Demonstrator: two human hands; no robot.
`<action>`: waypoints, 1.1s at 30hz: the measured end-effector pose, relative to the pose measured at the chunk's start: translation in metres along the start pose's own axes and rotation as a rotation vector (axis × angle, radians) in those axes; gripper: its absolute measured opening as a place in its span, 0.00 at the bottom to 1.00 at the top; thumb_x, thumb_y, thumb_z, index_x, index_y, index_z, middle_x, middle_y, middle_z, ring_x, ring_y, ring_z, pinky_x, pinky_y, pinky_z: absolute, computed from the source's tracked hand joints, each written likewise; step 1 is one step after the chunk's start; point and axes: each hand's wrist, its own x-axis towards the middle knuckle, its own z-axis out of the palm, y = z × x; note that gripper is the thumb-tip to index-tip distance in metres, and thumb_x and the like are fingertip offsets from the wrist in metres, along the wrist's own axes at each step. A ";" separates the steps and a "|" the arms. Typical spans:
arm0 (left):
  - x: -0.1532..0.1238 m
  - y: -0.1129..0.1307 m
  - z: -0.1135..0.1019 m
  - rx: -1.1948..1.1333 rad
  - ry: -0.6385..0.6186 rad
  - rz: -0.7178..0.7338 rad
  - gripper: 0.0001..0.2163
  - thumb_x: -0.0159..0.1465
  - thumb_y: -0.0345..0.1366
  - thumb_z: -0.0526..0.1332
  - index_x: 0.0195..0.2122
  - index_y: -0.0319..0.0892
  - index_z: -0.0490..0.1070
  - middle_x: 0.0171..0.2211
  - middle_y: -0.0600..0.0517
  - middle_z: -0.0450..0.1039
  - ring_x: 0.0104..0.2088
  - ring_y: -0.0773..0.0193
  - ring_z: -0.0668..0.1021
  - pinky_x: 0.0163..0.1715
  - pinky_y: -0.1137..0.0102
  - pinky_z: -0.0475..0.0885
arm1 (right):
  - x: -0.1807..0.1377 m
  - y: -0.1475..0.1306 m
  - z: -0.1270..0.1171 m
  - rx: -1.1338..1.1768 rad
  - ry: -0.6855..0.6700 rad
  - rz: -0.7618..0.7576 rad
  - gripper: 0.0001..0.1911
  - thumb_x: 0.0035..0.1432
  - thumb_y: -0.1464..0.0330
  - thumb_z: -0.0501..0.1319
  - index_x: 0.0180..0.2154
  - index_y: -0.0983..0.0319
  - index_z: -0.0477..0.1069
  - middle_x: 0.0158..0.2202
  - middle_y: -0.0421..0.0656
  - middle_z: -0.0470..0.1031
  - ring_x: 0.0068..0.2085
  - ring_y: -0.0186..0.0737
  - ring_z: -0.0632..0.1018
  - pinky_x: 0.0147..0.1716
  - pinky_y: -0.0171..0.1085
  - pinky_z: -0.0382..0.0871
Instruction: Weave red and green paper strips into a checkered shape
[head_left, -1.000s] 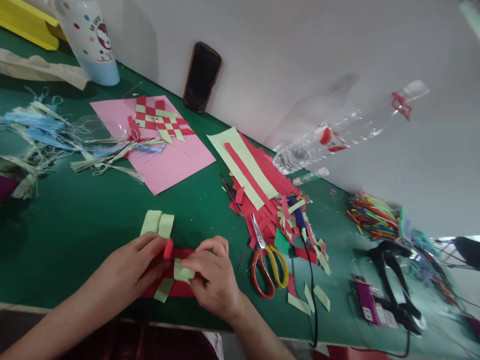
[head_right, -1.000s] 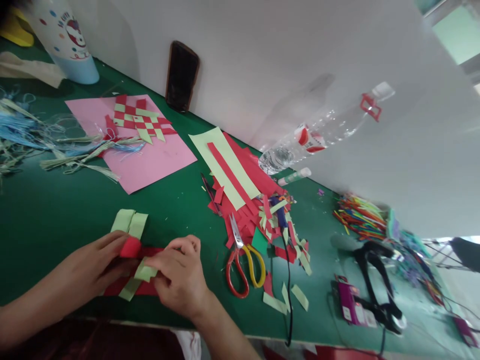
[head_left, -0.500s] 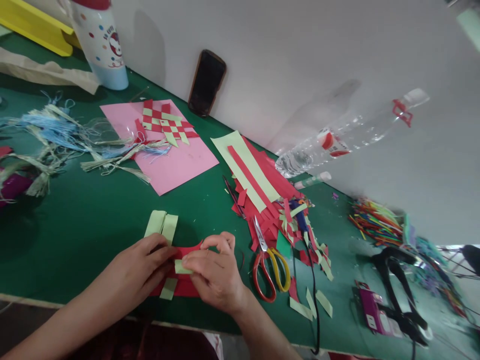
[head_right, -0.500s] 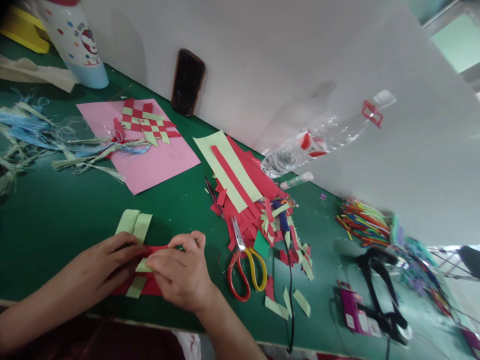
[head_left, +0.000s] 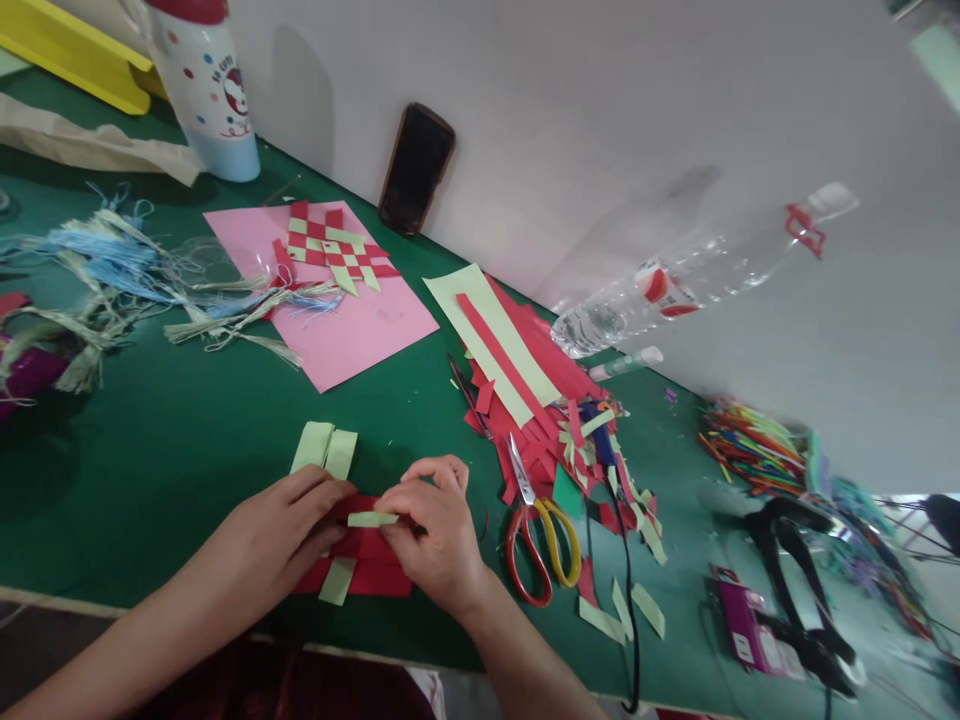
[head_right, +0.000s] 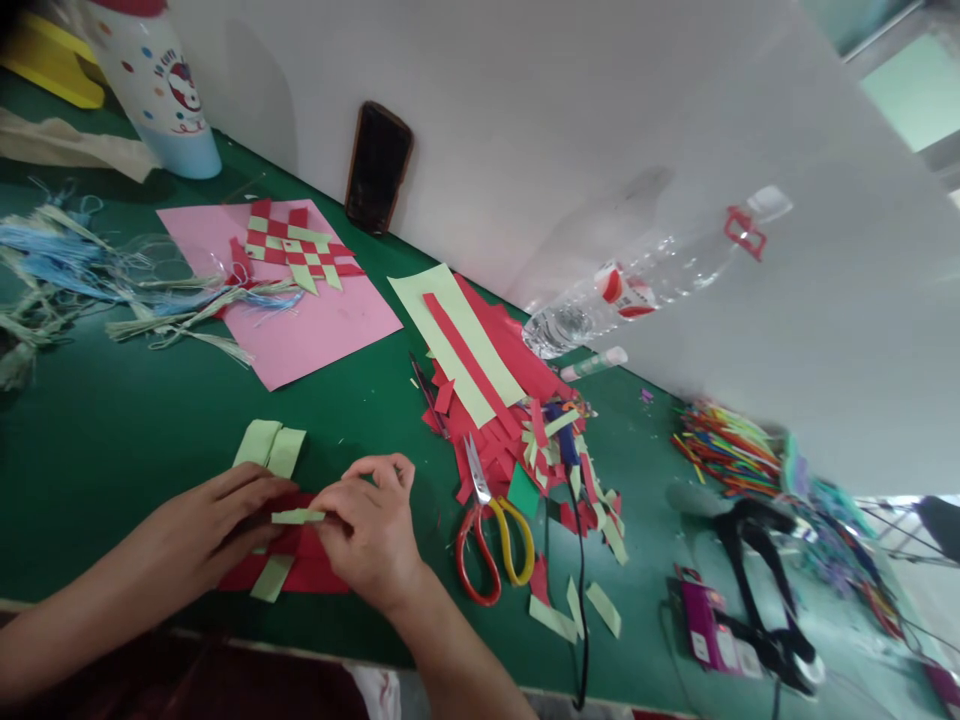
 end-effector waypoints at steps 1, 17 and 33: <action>0.001 0.000 0.000 -0.005 0.000 0.001 0.12 0.72 0.40 0.54 0.51 0.49 0.75 0.45 0.49 0.78 0.39 0.60 0.82 0.38 0.68 0.78 | 0.001 0.000 0.001 0.001 0.006 0.014 0.08 0.61 0.74 0.67 0.32 0.55 0.75 0.31 0.33 0.84 0.42 0.42 0.78 0.50 0.47 0.59; 0.002 0.007 -0.006 -0.005 -0.010 0.035 0.17 0.75 0.41 0.50 0.36 0.46 0.76 0.41 0.49 0.75 0.37 0.62 0.81 0.38 0.68 0.75 | 0.002 0.005 -0.002 -0.059 0.007 0.140 0.13 0.70 0.63 0.63 0.31 0.59 0.73 0.29 0.40 0.76 0.39 0.41 0.76 0.42 0.42 0.63; 0.005 0.008 0.006 0.191 -0.024 -0.001 0.11 0.71 0.41 0.58 0.49 0.46 0.74 0.43 0.48 0.76 0.40 0.55 0.81 0.40 0.62 0.75 | -0.024 0.000 -0.006 -0.140 0.038 0.220 0.06 0.64 0.69 0.67 0.33 0.59 0.74 0.29 0.40 0.77 0.38 0.43 0.78 0.42 0.42 0.62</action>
